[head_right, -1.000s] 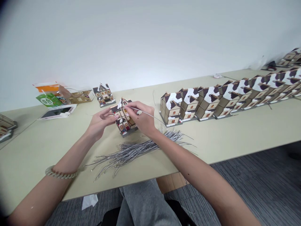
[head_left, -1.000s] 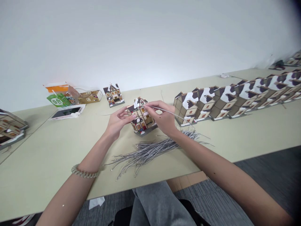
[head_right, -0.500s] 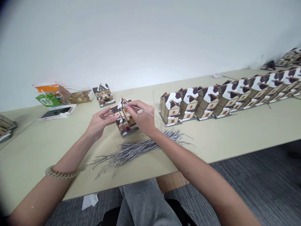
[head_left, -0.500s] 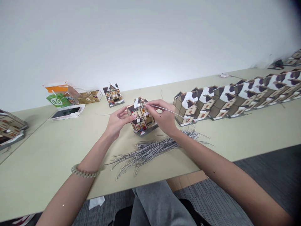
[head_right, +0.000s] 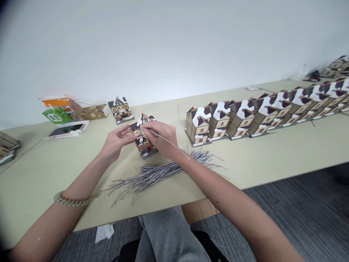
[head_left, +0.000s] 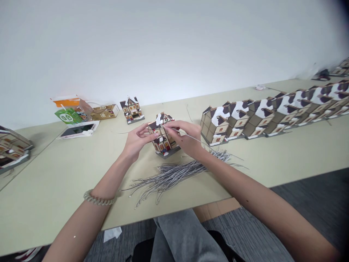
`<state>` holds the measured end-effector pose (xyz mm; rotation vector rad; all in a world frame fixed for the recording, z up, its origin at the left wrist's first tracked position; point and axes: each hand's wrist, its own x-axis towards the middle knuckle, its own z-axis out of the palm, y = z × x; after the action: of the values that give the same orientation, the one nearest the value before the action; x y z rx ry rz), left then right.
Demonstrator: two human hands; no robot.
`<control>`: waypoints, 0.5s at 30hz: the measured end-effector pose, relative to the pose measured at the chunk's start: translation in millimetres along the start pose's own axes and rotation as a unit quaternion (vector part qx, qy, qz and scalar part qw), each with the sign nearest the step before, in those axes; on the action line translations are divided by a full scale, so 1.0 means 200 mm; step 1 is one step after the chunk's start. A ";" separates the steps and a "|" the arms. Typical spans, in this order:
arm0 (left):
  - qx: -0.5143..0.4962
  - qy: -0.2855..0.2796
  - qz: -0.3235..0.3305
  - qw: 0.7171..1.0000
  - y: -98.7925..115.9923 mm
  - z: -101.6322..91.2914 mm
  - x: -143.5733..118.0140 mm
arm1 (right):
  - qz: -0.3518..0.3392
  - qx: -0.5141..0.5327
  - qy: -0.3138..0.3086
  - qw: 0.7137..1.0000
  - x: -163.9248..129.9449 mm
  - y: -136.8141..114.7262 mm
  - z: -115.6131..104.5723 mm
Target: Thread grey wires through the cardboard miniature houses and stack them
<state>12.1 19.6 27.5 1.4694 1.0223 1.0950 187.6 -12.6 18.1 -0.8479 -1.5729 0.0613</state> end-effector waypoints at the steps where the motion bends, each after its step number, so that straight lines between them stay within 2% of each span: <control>1: 0.001 -0.001 0.002 1.000 0.00 0.00 0.00 | -0.010 0.000 -0.006 1.000 0.00 0.00 0.00; 7: 0.013 0.008 0.016 1.000 0.00 0.01 0.00 | -0.074 -0.027 -0.027 0.997 0.01 0.00 -0.01; 15: 0.063 0.016 0.047 0.997 0.00 0.01 0.00 | -0.077 -0.105 -0.023 0.991 0.01 0.01 -0.02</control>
<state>14.0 19.4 26.5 1.6198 1.0703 1.1421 192.6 -11.1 19.9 -0.8908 -1.7038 -0.1999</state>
